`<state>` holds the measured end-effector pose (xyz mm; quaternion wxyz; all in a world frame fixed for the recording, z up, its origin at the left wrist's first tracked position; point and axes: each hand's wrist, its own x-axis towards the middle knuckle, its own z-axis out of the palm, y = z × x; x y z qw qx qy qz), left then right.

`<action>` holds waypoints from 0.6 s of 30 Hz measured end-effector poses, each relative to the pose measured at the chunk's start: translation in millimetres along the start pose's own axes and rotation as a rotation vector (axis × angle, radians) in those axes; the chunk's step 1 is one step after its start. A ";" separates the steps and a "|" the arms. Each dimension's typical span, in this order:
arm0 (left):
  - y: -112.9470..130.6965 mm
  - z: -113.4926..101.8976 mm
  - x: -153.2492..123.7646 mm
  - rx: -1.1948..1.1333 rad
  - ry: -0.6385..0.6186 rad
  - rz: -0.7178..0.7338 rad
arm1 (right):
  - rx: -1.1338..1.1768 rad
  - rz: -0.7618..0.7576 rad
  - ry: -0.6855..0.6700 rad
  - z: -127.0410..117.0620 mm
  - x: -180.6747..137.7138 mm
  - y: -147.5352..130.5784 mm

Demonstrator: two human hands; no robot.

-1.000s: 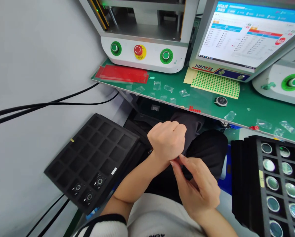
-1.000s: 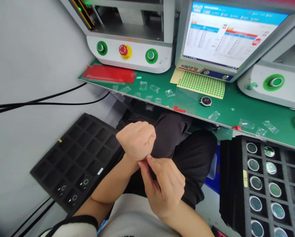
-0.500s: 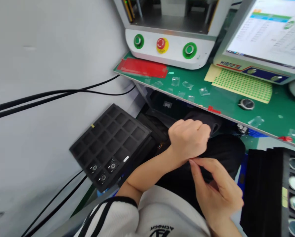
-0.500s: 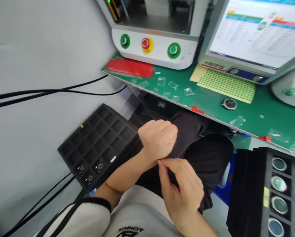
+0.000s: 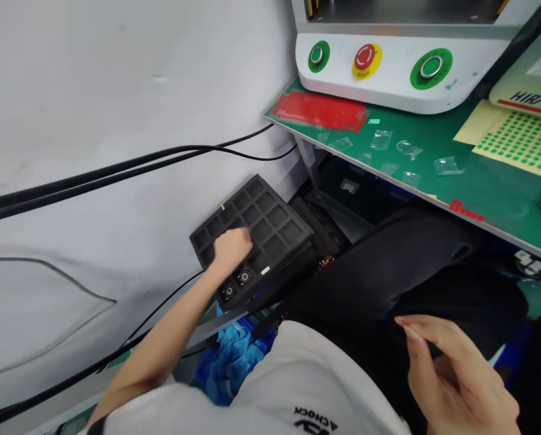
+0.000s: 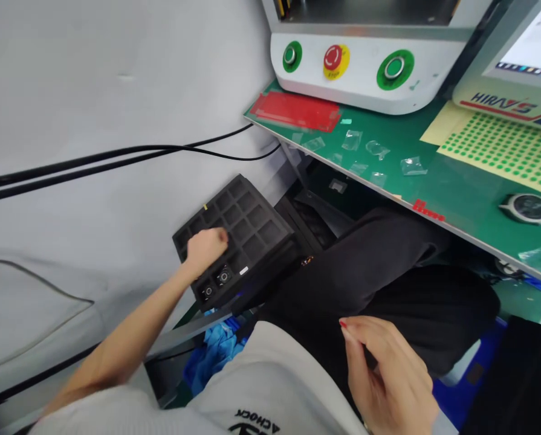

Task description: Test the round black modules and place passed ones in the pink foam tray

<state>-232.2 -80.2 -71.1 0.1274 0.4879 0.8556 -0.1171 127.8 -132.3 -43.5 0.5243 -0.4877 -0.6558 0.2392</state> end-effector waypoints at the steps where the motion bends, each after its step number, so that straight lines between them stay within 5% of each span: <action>1: -29.8 6.4 -0.3 0.013 -0.052 -0.071 | 0.009 0.013 -0.004 -0.6 -1.5 3.4; 4: -97.9 27.5 -12.1 0.005 -0.182 -0.180 | 0.043 -0.011 -0.046 -1.2 -2.1 7.6; 7: -132.0 49.4 -26.0 -0.047 -0.250 -0.193 | 0.063 -0.076 -0.129 -0.3 0.9 7.2; 13: -153.1 75.9 -31.9 -0.146 -0.231 -0.189 | 0.058 -0.147 -0.127 3.7 3.9 6.3; 18: -160.8 67.6 -32.6 -0.196 -0.191 -0.208 | 0.102 -0.198 -0.145 2.2 0.6 5.7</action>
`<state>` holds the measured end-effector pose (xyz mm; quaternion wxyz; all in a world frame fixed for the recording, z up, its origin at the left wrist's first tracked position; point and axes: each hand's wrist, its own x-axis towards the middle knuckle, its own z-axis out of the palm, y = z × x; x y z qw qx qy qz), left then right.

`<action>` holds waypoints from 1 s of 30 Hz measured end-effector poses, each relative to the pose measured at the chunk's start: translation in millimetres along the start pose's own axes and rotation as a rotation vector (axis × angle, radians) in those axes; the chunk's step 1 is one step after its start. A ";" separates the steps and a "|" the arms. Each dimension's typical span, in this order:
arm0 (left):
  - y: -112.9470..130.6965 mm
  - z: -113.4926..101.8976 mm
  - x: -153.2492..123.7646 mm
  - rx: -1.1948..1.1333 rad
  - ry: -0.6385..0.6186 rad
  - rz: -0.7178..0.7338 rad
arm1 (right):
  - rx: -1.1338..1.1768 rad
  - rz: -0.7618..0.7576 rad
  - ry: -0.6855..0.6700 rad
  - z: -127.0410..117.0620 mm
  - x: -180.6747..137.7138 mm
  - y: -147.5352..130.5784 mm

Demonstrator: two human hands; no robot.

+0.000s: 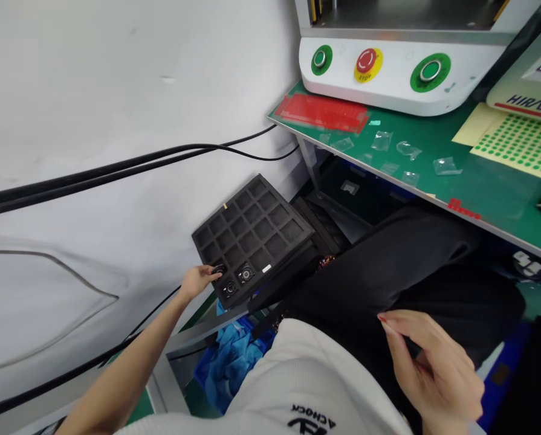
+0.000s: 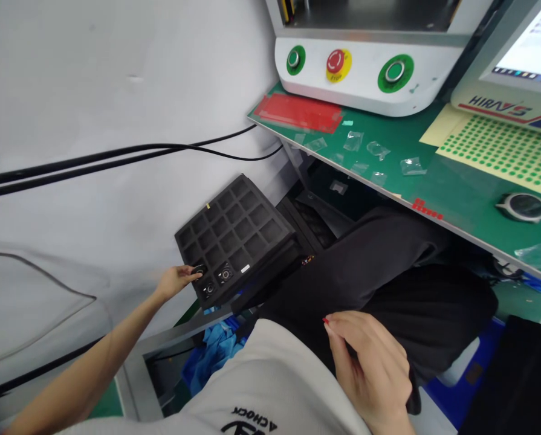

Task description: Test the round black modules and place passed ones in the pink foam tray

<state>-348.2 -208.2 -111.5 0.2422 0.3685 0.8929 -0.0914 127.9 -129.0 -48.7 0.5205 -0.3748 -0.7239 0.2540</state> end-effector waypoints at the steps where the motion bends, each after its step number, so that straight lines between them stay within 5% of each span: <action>1: 2.5 -5.5 -1.2 -0.011 0.020 0.019 | 0.004 -0.001 -0.003 -0.5 -0.7 -0.5; 5: 40.9 -32.2 -11.4 -0.095 0.191 0.196 | 0.039 0.013 -0.021 0.8 0.1 -4.7; 9: 126.9 -44.0 -45.1 -0.247 0.316 0.520 | 0.116 0.043 -0.005 8.8 4.2 -13.0; 12: 199.1 -39.1 -85.6 -0.364 0.252 0.863 | 0.194 0.114 0.092 14.2 4.4 -17.7; 15: 258.8 -30.7 -123.7 -0.627 0.185 1.315 | 0.244 0.269 0.355 14.3 1.9 -17.5; 18: 301.4 -22.3 -151.5 -0.753 0.076 1.496 | 0.304 0.451 0.506 7.7 -0.2 -14.3; 25: 333.6 -5.7 -173.0 -0.830 -0.104 1.604 | 0.581 0.660 0.467 -12.5 2.1 -7.9; 30: 335.1 -2.8 -158.8 -0.940 -0.597 1.607 | 0.936 0.802 0.370 -21.5 8.0 -4.0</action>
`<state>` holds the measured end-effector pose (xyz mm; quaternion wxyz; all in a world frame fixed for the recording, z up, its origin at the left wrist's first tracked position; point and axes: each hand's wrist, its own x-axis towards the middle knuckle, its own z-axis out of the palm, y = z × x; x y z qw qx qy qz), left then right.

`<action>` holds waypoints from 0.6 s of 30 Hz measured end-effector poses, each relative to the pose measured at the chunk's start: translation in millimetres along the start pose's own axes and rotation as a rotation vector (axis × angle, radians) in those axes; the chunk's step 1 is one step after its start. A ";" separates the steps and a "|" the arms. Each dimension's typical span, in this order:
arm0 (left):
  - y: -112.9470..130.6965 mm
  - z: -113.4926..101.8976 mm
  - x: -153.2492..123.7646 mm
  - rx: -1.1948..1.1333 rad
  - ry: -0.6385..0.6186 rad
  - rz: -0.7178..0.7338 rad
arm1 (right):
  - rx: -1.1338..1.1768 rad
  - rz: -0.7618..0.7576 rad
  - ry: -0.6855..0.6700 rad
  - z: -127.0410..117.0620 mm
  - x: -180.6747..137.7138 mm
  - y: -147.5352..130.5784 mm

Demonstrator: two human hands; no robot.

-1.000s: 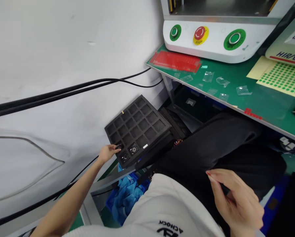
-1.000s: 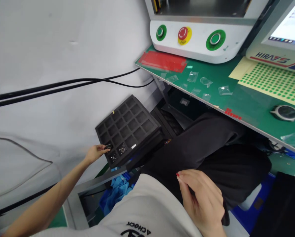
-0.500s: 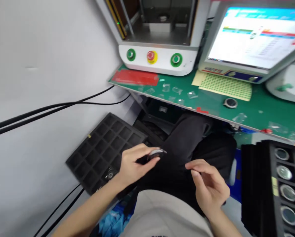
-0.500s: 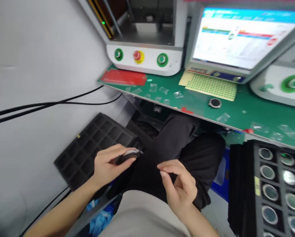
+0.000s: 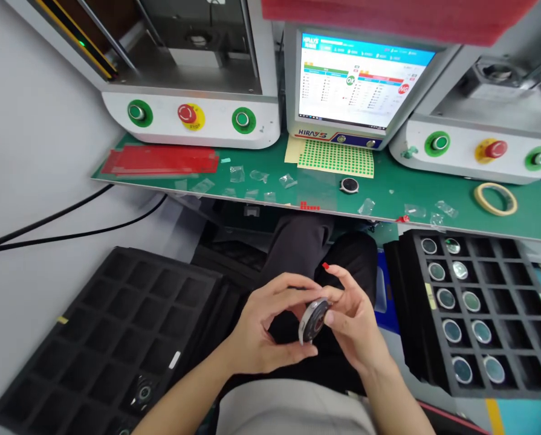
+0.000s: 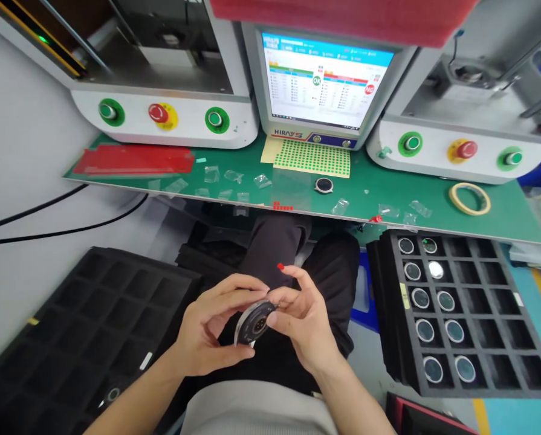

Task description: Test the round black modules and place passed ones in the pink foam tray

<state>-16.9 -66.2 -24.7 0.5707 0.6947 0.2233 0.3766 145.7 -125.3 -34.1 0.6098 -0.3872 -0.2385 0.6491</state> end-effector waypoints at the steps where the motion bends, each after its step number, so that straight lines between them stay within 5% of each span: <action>1: -1.8 -2.0 1.1 -0.075 -0.038 -0.025 | 0.034 0.036 -0.020 -0.4 1.0 -0.7; 5: -6.9 -4.9 6.8 -0.211 -0.083 -0.010 | 0.046 0.101 -0.074 -2.1 4.8 1.2; 12: -3.7 1.5 4.5 -0.212 0.120 -0.038 | -0.168 -0.237 0.167 -4.3 -2.8 -1.5; 18: 4.2 8.4 -1.9 -0.002 0.207 0.007 | -0.034 -0.034 0.004 9.8 -21.6 -8.9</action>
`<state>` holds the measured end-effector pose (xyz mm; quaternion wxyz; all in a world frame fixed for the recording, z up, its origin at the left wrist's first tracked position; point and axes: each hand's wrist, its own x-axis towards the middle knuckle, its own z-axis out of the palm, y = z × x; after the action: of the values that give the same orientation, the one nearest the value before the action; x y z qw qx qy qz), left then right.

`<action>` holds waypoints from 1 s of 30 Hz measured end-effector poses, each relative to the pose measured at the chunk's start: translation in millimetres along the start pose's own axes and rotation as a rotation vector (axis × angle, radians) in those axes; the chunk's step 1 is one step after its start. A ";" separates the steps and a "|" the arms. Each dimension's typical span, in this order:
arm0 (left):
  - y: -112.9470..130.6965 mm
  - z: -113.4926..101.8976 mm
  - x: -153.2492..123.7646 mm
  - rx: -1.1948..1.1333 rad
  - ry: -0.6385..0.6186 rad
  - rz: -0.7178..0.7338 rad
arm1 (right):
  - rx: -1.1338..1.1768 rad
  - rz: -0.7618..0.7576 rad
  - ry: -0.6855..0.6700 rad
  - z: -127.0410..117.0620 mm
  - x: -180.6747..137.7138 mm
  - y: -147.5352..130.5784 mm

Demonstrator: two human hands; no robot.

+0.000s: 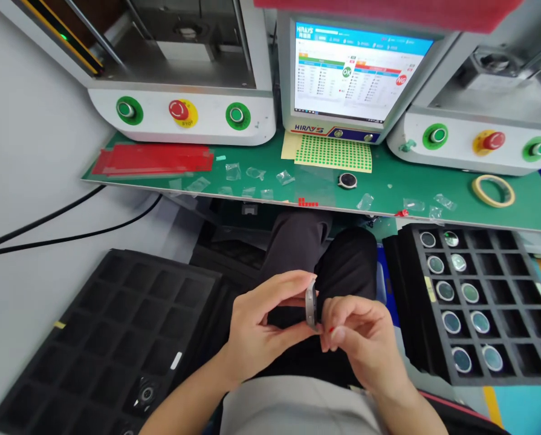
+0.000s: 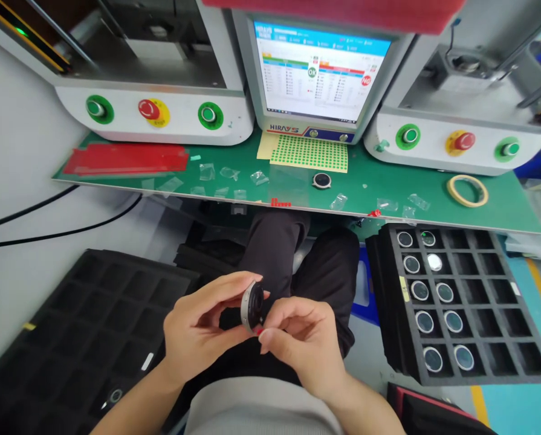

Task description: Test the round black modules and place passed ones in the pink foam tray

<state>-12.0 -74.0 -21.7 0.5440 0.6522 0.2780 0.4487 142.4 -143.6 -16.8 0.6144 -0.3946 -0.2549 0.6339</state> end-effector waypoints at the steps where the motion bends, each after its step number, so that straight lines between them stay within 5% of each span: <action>1: 1.0 -0.2 -0.4 0.047 0.000 0.037 | 0.021 0.017 -0.008 2.1 -0.9 -0.9; 6: 6.6 -3.9 1.5 0.222 -0.013 0.191 | 0.095 0.121 -0.034 5.8 2.2 -5.5; 14: 15.3 -3.7 5.6 0.286 -0.026 0.222 | 0.183 0.221 -0.081 5.0 3.8 -8.1; 30: 18.9 -5.9 8.9 0.336 -0.053 0.261 | 0.160 0.181 -0.033 8.0 3.2 -6.9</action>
<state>-15.7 -68.5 -1.0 0.3720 0.7757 0.2477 0.4456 140.1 -138.3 -7.4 0.5800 -0.3553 -0.1769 0.7114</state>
